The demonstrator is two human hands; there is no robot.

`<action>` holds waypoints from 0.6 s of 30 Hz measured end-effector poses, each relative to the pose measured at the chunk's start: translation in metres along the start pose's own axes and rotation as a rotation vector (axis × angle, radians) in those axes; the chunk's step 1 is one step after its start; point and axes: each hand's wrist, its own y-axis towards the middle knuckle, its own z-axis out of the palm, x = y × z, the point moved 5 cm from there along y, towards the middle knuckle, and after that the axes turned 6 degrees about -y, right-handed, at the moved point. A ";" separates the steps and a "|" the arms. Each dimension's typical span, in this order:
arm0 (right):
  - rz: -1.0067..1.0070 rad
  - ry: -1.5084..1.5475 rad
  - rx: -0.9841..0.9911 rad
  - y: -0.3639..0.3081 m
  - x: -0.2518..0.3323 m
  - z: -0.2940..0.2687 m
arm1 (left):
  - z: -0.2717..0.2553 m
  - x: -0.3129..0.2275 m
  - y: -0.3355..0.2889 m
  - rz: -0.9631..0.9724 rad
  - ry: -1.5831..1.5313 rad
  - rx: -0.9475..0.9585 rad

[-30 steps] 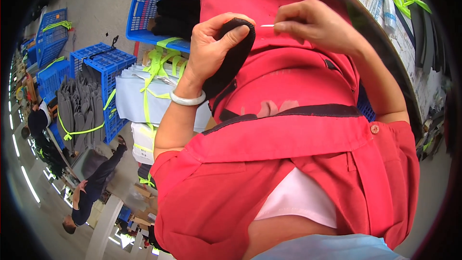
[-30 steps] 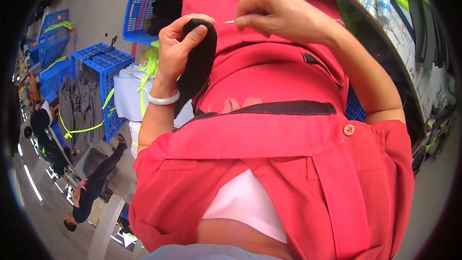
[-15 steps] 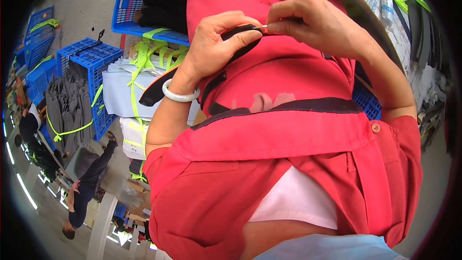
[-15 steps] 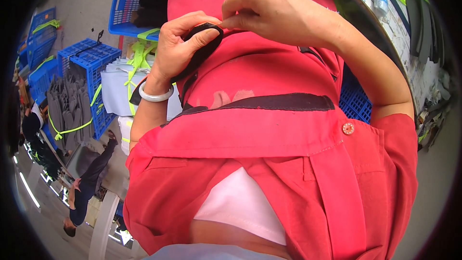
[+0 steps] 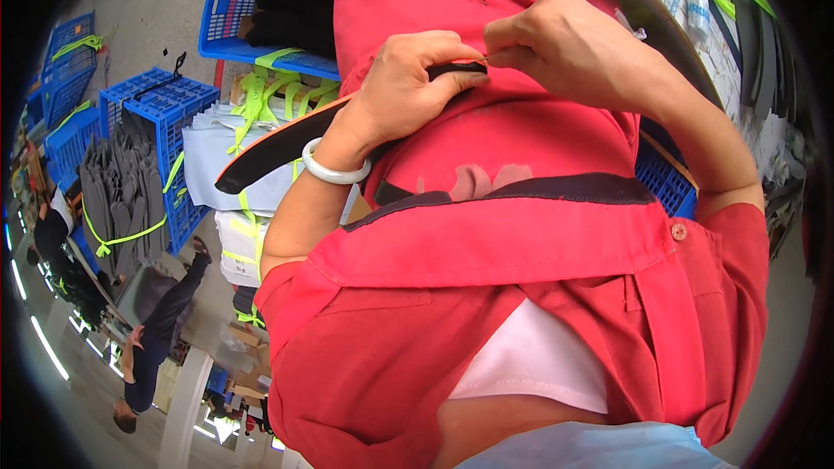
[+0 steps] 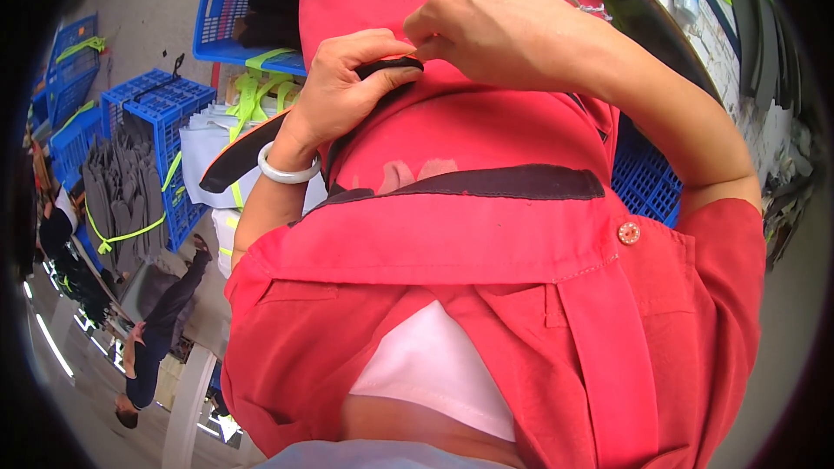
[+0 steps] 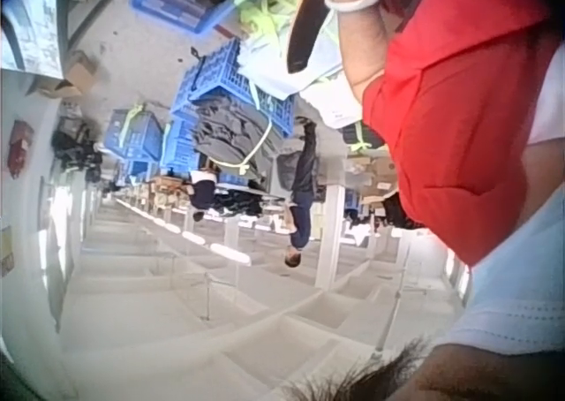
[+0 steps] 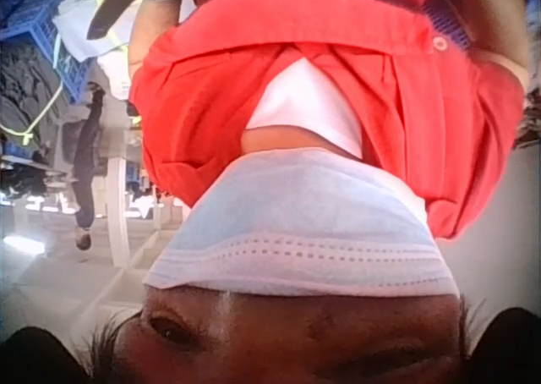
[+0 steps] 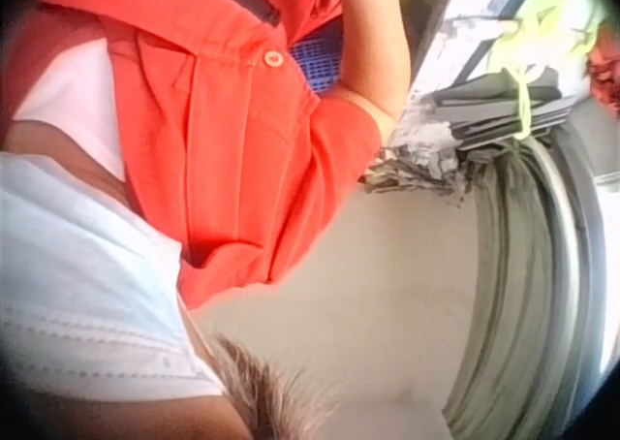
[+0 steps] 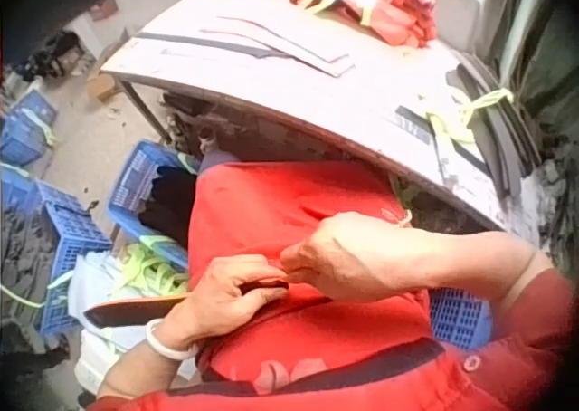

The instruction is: Inspecting and assembling padded shoulder straps by stacking components and using a pin to secure them in a factory setting.

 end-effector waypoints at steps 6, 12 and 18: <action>0.427 1.070 0.136 -0.001 -0.026 0.042 | -0.010 0.008 0.002 -0.079 -0.164 -0.085; 0.269 0.625 -0.153 0.009 -0.052 0.017 | -0.022 0.018 0.000 -0.140 -0.210 -0.041; 0.241 0.634 -0.082 0.000 -0.024 0.025 | -0.028 0.026 0.002 -0.230 -0.390 0.003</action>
